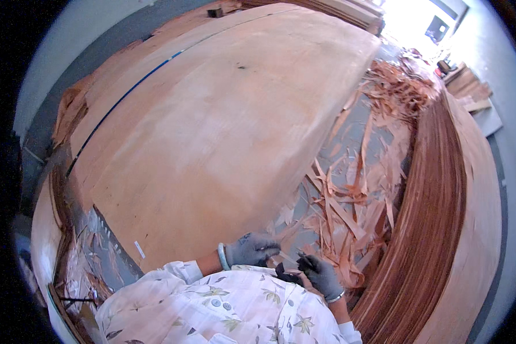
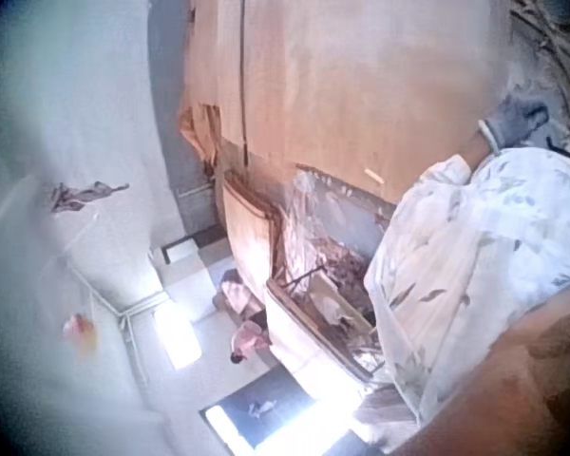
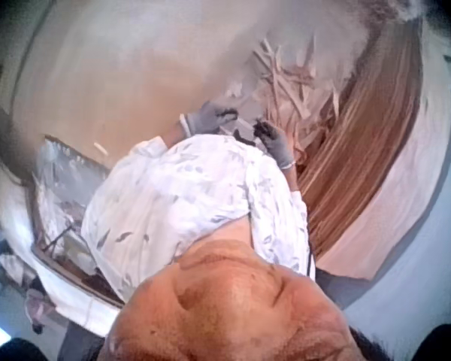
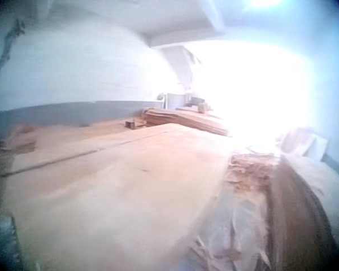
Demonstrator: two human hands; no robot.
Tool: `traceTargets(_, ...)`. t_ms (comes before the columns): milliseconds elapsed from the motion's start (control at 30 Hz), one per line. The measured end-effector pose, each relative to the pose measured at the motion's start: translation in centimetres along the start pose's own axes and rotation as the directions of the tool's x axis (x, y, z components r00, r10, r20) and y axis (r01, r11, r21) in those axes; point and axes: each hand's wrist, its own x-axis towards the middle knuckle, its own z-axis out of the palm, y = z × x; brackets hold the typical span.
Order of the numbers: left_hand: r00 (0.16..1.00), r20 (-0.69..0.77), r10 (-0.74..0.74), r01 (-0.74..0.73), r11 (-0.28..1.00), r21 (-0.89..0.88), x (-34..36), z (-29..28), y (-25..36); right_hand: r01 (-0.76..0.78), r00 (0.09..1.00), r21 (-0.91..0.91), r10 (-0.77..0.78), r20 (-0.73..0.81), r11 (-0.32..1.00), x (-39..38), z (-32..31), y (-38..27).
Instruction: The person trims wood veneer sheets using a utility knife while working at a large industrial table. The person measures sections of the veneer, applies tape at specific points, and uses the knife to cut the material into smaller pieces.
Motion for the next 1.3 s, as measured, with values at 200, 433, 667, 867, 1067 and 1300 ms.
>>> traceTargets(200,0.914,-0.395,-0.090,0.309,0.784,0.538,5.2,-6.2,-6.8,-0.038,0.998,0.158,0.028,0.062,0.987,8.5,-7.1,2.5)
traceTargets(433,0.774,-0.551,-0.311,0.624,0.519,0.584,13.1,-5.0,-8.6,-0.137,0.967,0.349,0.050,0.248,0.927,21.8,-16.2,1.5)
traceTargets(667,0.686,-0.594,-0.419,0.726,0.348,0.593,17.7,-2.8,-10.1,-0.118,0.918,0.211,0.026,0.396,0.970,32.5,-25.9,3.4)
traceTargets(867,0.612,-0.592,-0.524,0.783,0.296,0.548,17.7,-2.1,-8.2,-0.107,0.927,0.212,0.020,0.375,0.971,40.5,-34.0,3.0)
traceTargets(1067,0.629,-0.563,-0.536,0.777,0.432,0.457,21.8,-6.1,-7.9,-0.051,0.960,0.192,-0.005,0.280,0.980,48.8,-41.2,3.2)
traceTargets(1300,0.739,-0.661,-0.130,0.642,0.431,0.633,42.0,-18.6,-17.0,0.136,0.968,-0.146,-0.100,0.231,0.980,60.5,-47.4,-6.3)
